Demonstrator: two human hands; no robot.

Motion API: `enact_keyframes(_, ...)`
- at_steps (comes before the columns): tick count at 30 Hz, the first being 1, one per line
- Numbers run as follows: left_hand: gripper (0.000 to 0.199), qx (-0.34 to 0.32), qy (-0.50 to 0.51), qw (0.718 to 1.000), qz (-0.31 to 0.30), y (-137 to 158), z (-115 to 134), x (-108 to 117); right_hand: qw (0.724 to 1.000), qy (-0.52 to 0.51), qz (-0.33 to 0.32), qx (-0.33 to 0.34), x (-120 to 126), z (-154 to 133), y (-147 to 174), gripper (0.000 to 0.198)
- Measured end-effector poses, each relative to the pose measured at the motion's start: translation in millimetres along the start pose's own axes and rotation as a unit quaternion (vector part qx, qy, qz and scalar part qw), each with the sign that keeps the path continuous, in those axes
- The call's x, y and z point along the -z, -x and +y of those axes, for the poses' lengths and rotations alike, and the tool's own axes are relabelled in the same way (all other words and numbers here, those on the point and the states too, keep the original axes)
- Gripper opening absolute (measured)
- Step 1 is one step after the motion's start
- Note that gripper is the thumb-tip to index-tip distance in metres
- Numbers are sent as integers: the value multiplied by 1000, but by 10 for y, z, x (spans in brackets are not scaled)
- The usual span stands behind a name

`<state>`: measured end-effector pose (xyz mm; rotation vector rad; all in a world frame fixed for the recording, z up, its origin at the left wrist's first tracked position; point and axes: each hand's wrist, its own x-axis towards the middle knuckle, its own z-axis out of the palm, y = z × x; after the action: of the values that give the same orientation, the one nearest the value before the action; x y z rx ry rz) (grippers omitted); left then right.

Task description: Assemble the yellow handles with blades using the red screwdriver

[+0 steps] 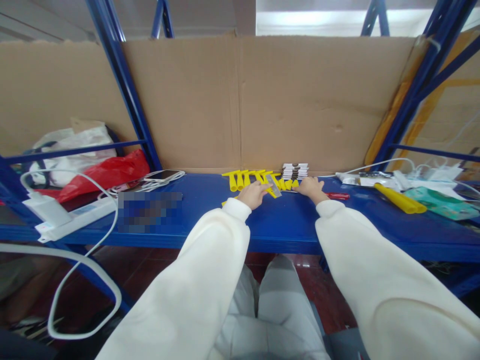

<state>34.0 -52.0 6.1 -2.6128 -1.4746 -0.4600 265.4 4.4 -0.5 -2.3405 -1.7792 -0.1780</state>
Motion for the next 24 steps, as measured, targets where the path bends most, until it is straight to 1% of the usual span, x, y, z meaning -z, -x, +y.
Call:
enact_keyframes(3, 47, -1, 2, 1000, 3, -7, -8, -9, 1000, -7, -7, -10, 10, -9, -7, 57)
enact_keyframes(13, 47, -25, 21, 999, 22, -60, -81, -102, 998, 46, 9, 33, 63, -78, 80, 45)
enact_keyframes(20, 47, -20, 24, 999, 22, -52, -70, -91, 991, 94, 23, 93, 47, -103, 101, 44)
enact_keyframes(24, 47, -19, 18, 1000, 15, -50, -67, -85, 991, 88, 34, 92, 30, -85, 77, 42)
